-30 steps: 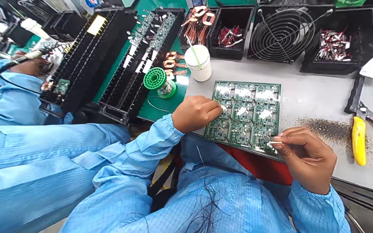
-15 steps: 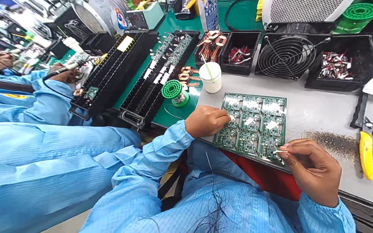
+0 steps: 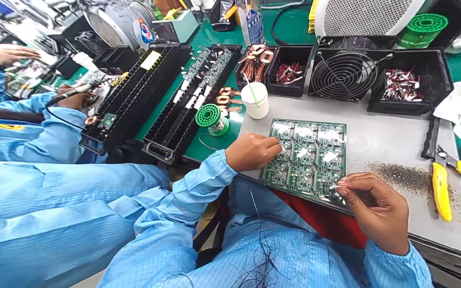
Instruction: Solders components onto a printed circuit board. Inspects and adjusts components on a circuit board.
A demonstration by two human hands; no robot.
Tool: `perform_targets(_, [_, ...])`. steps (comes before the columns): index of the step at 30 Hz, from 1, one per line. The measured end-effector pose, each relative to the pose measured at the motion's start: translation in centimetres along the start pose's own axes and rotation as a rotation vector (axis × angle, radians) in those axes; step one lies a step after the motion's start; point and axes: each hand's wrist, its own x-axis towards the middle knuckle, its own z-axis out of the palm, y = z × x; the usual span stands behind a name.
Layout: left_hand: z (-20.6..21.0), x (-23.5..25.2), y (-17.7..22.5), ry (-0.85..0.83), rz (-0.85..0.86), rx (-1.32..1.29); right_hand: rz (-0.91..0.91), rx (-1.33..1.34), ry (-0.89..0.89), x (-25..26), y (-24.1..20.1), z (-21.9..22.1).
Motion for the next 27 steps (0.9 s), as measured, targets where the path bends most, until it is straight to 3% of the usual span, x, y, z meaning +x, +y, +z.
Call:
perform_targets(13, [0.1,0.0,-0.1,0.038,0.098,0.082,-0.011,0.002,-0.007,0.1,0.0,0.1])
perform_targets(21, [0.2,0.3,-0.3,0.004,0.044,0.058,-0.013,0.002,-0.011,0.1,-0.1,0.1])
perform_targets(27, [0.8,0.2,-0.8,0.159,-0.084,-0.085,-0.019,-0.01,-0.017,0.1,0.0,0.1])
